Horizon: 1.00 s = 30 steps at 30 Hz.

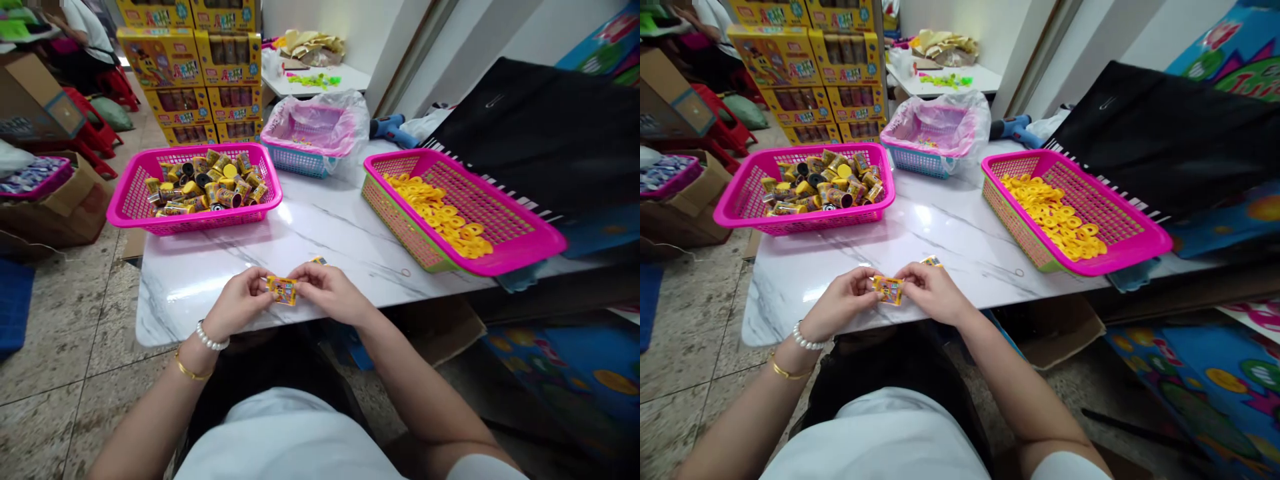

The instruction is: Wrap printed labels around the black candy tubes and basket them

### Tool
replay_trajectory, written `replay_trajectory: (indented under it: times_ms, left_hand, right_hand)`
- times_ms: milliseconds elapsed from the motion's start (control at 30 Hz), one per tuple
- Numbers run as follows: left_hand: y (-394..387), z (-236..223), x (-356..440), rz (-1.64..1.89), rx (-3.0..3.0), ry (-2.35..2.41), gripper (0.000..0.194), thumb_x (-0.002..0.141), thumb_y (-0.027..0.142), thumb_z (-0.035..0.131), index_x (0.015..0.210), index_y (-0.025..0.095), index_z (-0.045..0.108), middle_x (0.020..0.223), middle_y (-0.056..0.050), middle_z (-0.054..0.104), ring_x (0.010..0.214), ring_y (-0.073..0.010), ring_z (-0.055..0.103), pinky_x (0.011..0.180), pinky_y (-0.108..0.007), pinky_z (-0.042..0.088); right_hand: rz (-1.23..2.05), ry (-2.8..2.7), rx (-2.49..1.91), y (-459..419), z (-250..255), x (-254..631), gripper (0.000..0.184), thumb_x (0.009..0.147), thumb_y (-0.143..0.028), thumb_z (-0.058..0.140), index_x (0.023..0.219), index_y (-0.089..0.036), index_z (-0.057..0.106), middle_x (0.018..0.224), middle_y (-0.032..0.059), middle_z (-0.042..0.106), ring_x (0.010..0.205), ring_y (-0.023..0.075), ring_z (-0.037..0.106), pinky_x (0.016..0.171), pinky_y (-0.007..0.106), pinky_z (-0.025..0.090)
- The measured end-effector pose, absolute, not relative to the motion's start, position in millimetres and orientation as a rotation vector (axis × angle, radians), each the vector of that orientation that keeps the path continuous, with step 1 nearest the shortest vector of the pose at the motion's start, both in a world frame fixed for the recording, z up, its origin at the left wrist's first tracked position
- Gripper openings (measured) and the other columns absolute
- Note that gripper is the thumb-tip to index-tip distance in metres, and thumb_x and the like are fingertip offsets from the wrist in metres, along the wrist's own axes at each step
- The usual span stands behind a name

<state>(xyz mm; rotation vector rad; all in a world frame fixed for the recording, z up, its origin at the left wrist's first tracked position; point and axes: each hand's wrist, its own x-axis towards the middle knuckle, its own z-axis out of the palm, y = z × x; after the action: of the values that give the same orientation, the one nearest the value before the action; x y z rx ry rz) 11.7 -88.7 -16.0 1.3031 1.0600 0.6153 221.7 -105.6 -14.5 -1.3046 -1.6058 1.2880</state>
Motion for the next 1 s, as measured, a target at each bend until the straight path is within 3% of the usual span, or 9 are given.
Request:
replay_trajectory:
  times_ms: [233, 400, 533, 667, 833, 1000]
  left_hand:
    - [-73.0, -7.8, 34.0, 0.409, 1.549, 0.904, 0.043, 0.071, 0.031, 0.066, 0.11, 0.016, 0.056, 0.067, 0.003, 0.059, 0.06, -0.0127, 0.052, 0.055, -0.023, 0.037]
    - [-51.5, 4.4, 50.6, 0.336, 1.78, 0.86, 0.036, 0.076, 0.032, 0.065, 0.108, 0.017, 0.058, 0.072, 0.001, 0.064, 0.064, -0.0143, 0.058, 0.059, -0.024, 0.041]
    - [-31.3, 1.4, 71.8, 0.287, 2.119, 1.147, 0.031, 0.084, 0.033, 0.064, 0.107, 0.013, 0.064, 0.088, -0.008, 0.07, 0.078, -0.0204, 0.063, 0.073, -0.032, 0.046]
    - [-29.5, -12.5, 95.2, 0.23, 2.363, 1.272, 0.028, 0.084, 0.039, 0.066, 0.094, 0.013, 0.067, 0.096, -0.014, 0.066, 0.089, -0.0263, 0.063, 0.078, -0.036, 0.045]
    - [-42.7, -17.8, 107.2, 0.377, 2.345, 1.256, 0.023, 0.079, 0.034, 0.07, 0.083, 0.018, 0.055, 0.084, -0.007, 0.063, 0.077, -0.0218, 0.058, 0.068, -0.031, 0.04]
    - [-61.7, -16.2, 116.6, 0.609, 1.773, 1.115, 0.031, 0.072, 0.04, 0.072, 0.076, 0.021, 0.048, 0.064, 0.003, 0.057, 0.06, -0.0155, 0.052, 0.059, -0.027, 0.037]
  right_hand:
    - [1.238, -1.496, -1.338, -106.6, -9.9, 246.9, 0.026, 0.078, -0.039, 0.07, 0.091, -0.017, 0.074, 0.092, 0.0054, 0.072, 0.083, 0.0174, 0.065, 0.076, 0.03, 0.051]
    - [1.289, -1.499, -1.375, -108.2, -15.5, 246.0, 0.02, 0.077, -0.037, 0.069, 0.075, -0.017, 0.07, 0.069, 0.0002, 0.067, 0.063, 0.0132, 0.058, 0.06, 0.025, 0.044]
    - [1.086, -1.07, -1.489, -113.5, -29.6, 263.2, 0.023, 0.069, -0.039, 0.075, 0.073, -0.018, 0.069, 0.062, -0.0012, 0.066, 0.055, 0.0113, 0.053, 0.052, 0.024, 0.038]
    - [1.066, -0.693, -1.422, -128.8, -40.7, 275.8, 0.03, 0.061, -0.044, 0.081, 0.069, -0.018, 0.069, 0.061, -0.0001, 0.068, 0.052, 0.0113, 0.053, 0.052, 0.024, 0.041]
    - [1.035, -0.538, -1.294, -141.3, -43.5, 270.7, 0.031, 0.059, -0.043, 0.085, 0.067, -0.018, 0.069, 0.062, 0.0, 0.069, 0.055, 0.0114, 0.057, 0.055, 0.024, 0.043]
    - [1.054, -0.431, -1.082, -144.5, -39.6, 261.2, 0.029, 0.062, -0.039, 0.087, 0.071, -0.017, 0.072, 0.071, 0.002, 0.073, 0.066, 0.014, 0.063, 0.07, 0.028, 0.049]
